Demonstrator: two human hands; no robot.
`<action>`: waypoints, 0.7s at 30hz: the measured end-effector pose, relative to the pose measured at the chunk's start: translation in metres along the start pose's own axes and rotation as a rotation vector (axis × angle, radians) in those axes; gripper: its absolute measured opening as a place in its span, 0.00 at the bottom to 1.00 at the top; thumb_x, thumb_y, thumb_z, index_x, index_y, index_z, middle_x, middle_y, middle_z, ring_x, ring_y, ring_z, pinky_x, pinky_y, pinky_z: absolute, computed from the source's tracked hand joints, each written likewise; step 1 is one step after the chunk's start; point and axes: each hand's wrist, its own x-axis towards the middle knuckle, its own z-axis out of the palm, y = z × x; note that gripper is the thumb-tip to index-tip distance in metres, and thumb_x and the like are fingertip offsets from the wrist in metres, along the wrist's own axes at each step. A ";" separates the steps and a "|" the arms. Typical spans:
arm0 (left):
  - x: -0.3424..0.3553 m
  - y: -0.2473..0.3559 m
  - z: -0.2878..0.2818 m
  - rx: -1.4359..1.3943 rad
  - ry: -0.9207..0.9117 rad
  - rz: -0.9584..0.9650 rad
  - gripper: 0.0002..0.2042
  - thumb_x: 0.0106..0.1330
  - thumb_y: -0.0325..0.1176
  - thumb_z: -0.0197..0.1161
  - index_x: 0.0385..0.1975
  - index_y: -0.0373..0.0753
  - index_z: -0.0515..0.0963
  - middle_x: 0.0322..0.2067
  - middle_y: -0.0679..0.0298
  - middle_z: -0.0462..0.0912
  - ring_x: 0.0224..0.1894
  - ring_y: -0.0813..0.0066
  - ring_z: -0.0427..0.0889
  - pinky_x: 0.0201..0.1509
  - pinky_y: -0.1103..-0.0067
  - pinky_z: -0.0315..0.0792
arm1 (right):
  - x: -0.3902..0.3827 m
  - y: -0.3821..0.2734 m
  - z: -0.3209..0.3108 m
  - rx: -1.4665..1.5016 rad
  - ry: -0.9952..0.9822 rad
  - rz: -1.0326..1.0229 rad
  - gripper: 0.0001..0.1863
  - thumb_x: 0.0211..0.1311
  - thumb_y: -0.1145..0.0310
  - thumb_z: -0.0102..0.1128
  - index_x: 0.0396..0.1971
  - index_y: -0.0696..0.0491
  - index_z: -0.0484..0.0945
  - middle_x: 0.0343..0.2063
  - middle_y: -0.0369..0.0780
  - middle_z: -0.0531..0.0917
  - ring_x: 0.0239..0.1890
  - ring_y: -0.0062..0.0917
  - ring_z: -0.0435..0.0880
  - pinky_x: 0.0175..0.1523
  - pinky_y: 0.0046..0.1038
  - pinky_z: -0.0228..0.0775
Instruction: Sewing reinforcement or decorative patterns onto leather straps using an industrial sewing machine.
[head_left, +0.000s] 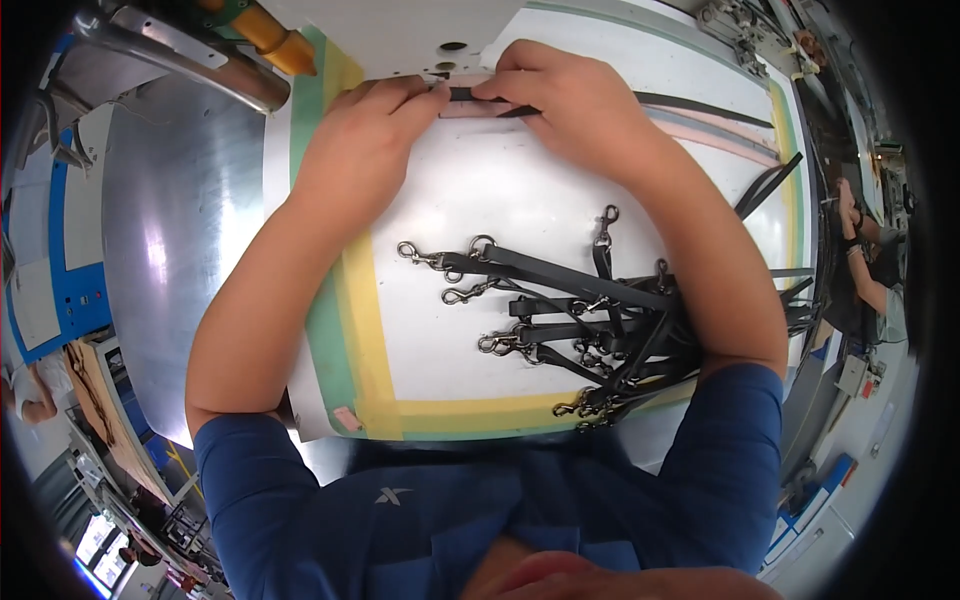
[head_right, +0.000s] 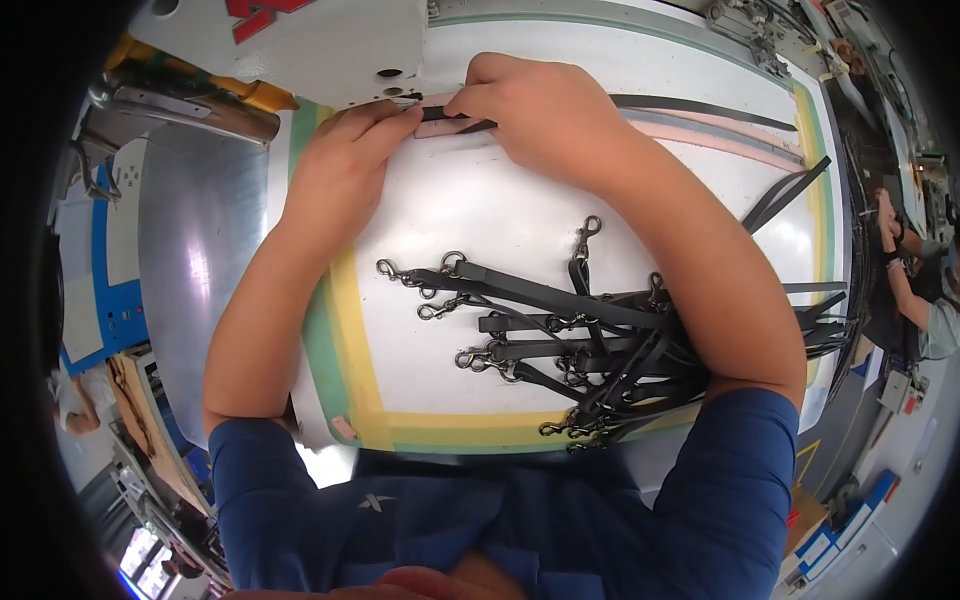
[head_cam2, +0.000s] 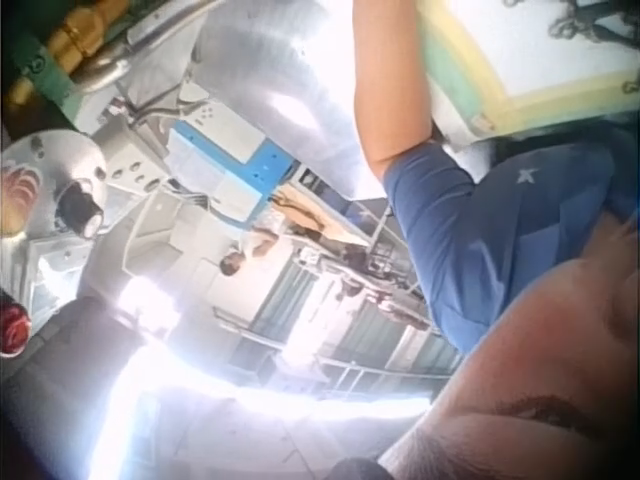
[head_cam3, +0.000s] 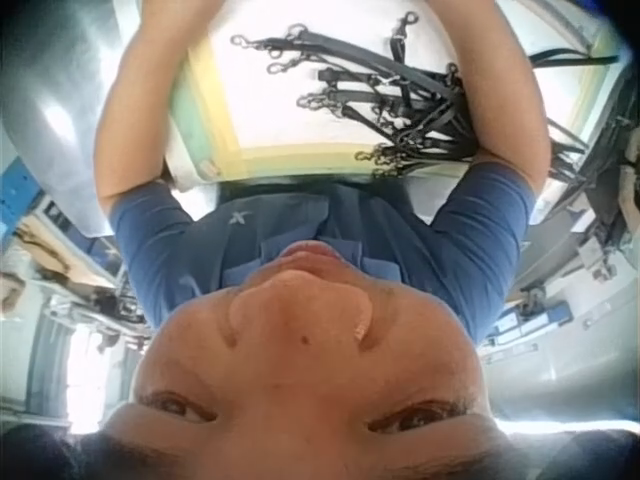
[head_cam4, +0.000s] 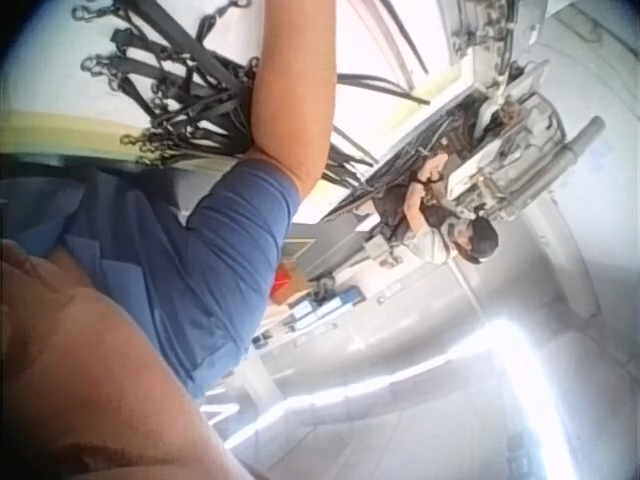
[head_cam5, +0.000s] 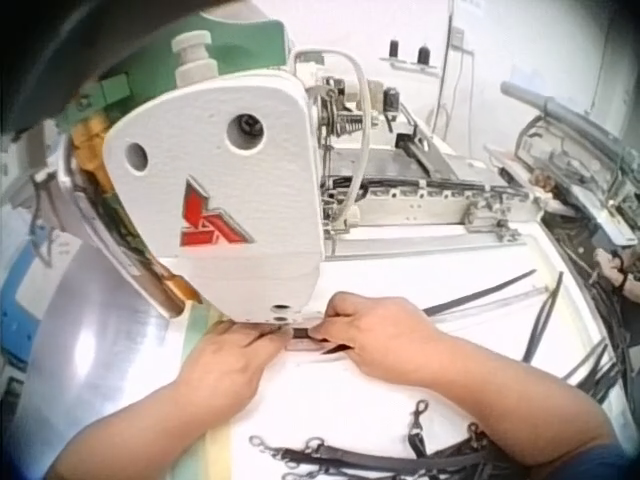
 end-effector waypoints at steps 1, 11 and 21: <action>0.000 0.000 0.000 -0.026 0.004 0.011 0.19 0.64 0.21 0.60 0.55 0.40 0.83 0.52 0.59 0.85 0.54 0.55 0.83 0.59 0.65 0.77 | 0.001 0.000 0.000 0.002 0.003 0.002 0.25 0.49 0.86 0.63 0.48 0.48 0.88 0.44 0.35 0.85 0.45 0.33 0.88 0.49 0.34 0.81; 0.003 0.007 -0.004 0.012 0.002 0.024 0.21 0.62 0.21 0.56 0.55 0.39 0.83 0.50 0.60 0.85 0.51 0.55 0.82 0.58 0.63 0.75 | 0.000 0.002 0.004 -0.063 0.019 -0.048 0.19 0.58 0.80 0.58 0.46 0.45 0.88 0.42 0.35 0.83 0.42 0.35 0.87 0.42 0.39 0.79; 0.005 0.012 -0.006 0.091 -0.029 0.009 0.23 0.61 0.20 0.56 0.57 0.44 0.83 0.51 0.63 0.84 0.54 0.59 0.81 0.57 0.63 0.74 | 0.000 -0.003 0.001 -0.156 -0.026 -0.070 0.20 0.60 0.78 0.58 0.49 0.43 0.88 0.40 0.37 0.82 0.40 0.36 0.87 0.42 0.39 0.81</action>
